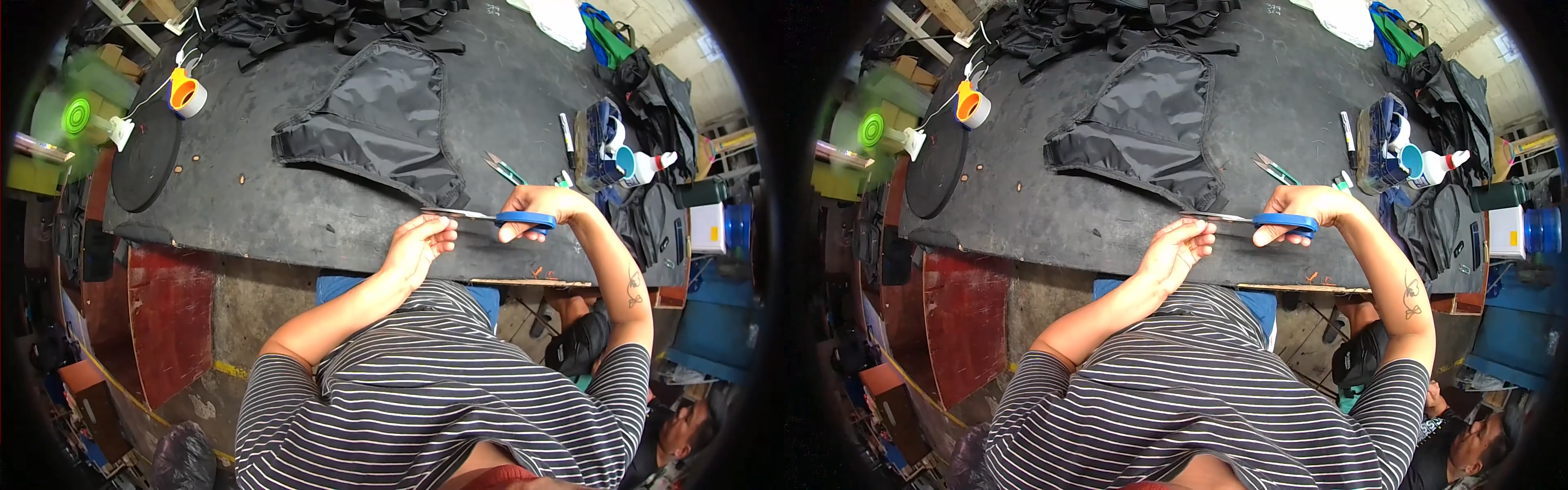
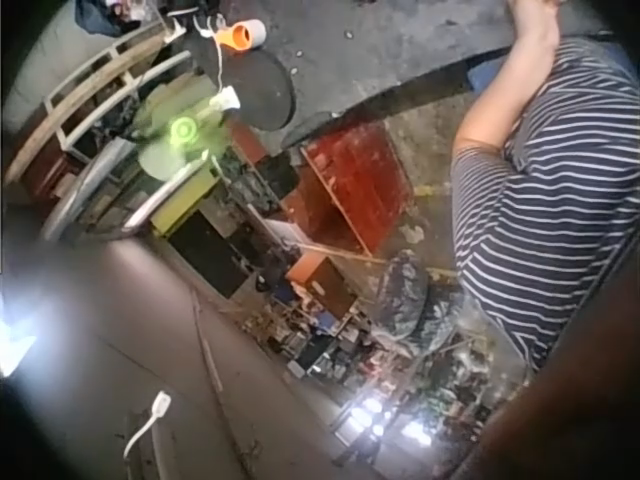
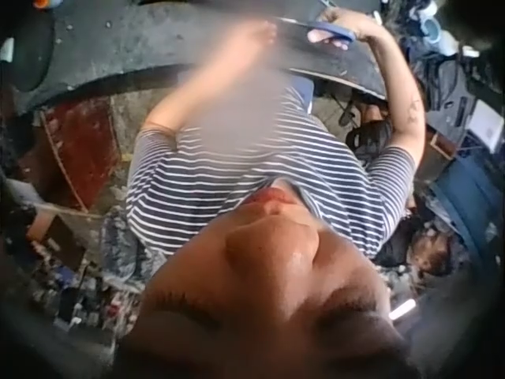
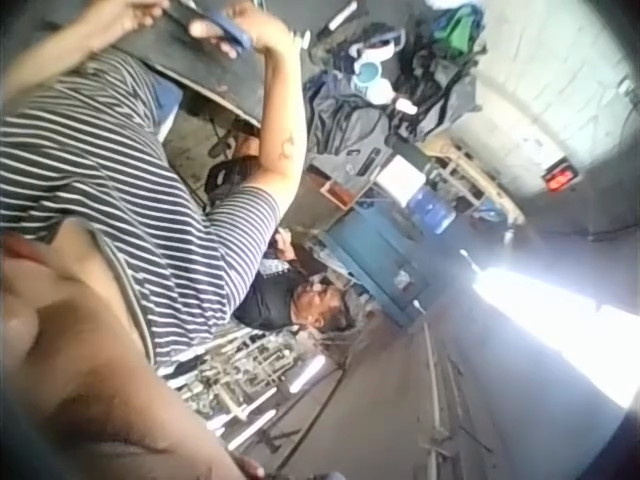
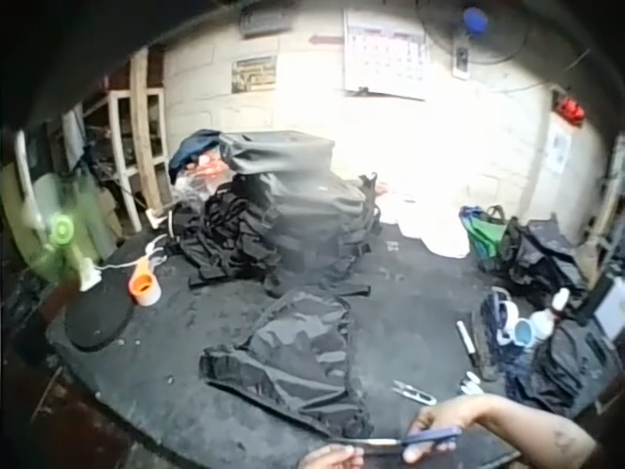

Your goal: Trimming excess threads and inspecting black fabric pouches at a workbench.

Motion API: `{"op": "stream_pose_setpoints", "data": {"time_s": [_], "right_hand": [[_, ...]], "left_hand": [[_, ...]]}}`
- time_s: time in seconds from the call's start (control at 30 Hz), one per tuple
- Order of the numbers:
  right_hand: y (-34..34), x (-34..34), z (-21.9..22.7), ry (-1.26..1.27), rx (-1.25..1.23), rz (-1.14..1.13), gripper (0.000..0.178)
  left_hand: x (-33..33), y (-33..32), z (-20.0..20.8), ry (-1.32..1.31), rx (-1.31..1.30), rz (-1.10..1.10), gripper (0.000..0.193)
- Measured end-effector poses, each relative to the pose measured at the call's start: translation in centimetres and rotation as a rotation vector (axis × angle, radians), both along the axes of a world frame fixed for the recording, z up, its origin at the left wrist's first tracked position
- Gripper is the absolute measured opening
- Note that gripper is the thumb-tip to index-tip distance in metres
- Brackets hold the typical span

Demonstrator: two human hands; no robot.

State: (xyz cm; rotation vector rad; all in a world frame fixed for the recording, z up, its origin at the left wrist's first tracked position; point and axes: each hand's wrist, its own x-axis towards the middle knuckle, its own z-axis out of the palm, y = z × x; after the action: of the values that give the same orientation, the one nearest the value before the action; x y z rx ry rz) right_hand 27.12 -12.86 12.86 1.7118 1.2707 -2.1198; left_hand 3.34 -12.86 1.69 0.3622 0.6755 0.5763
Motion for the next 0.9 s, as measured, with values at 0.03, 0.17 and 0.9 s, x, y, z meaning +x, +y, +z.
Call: {"op": "stream_pose_setpoints", "data": {"time_s": [0.03, 0.17, 0.9], "right_hand": [[0.0, 0.0, 0.0, 0.008, 0.026, 0.019, 0.035], [-0.6, 0.7, -1.3, 0.120, 0.049, 0.027, 0.036], [-0.3, 0.1, -0.9, 0.165, 0.016, -0.018, 0.041]], "left_hand": [[0.0, 0.0, 0.0, 0.004, 0.013, 0.003, 0.012], [-0.2, 0.1, 0.0, 0.001, 0.021, -0.007, 0.011], [-0.2, -0.4, -0.6, 0.005, -0.006, -0.018, 0.011]]}}
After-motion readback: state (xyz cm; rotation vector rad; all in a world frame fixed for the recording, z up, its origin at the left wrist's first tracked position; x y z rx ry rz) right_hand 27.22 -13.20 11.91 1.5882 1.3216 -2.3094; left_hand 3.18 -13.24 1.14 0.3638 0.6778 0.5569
